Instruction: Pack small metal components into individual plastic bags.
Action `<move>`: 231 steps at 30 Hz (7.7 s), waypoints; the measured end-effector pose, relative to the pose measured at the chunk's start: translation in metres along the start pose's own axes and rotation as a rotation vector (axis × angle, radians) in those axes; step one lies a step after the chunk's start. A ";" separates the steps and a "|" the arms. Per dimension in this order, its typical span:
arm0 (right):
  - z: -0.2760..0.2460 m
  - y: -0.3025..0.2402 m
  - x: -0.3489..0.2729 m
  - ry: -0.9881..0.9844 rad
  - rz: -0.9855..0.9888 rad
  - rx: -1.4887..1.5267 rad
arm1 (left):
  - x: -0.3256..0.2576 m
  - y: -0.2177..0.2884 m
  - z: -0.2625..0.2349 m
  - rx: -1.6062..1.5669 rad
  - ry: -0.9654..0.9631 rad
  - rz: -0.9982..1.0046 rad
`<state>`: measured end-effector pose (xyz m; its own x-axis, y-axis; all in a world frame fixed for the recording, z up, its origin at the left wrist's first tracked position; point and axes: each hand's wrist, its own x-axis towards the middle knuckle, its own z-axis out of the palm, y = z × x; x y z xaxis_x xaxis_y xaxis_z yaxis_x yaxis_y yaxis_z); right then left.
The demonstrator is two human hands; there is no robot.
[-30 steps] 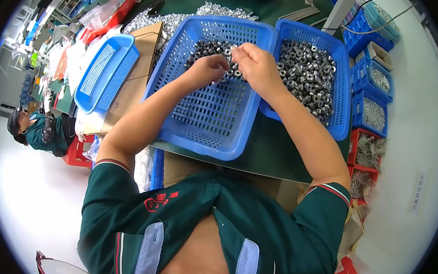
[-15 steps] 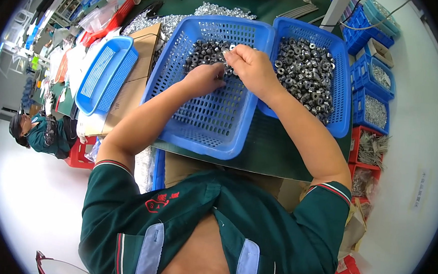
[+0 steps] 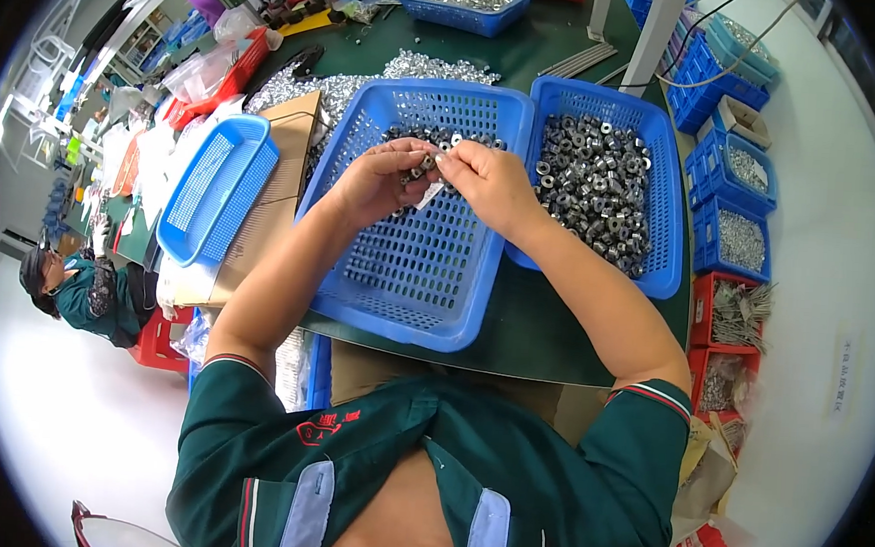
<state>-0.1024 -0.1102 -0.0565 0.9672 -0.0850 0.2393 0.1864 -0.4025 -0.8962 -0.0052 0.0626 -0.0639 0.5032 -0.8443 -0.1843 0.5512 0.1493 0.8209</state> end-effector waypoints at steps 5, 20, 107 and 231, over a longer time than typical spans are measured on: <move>0.002 0.009 0.001 0.007 -0.062 -0.034 | 0.000 -0.001 -0.001 0.035 -0.007 0.049; 0.007 0.005 -0.006 0.166 -0.660 -0.694 | 0.000 -0.002 0.000 0.097 -0.001 -0.019; 0.006 0.000 0.000 -0.032 -0.051 -0.177 | 0.012 -0.008 -0.039 1.722 0.284 0.165; 0.015 -0.001 0.016 0.077 -0.521 -0.554 | -0.003 0.011 -0.023 0.065 -0.026 -0.031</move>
<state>-0.0844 -0.0976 -0.0576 0.7592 0.1864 0.6235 0.4822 -0.8046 -0.3466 0.0144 0.0781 -0.0668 0.4686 -0.8613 -0.1963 0.5215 0.0904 0.8485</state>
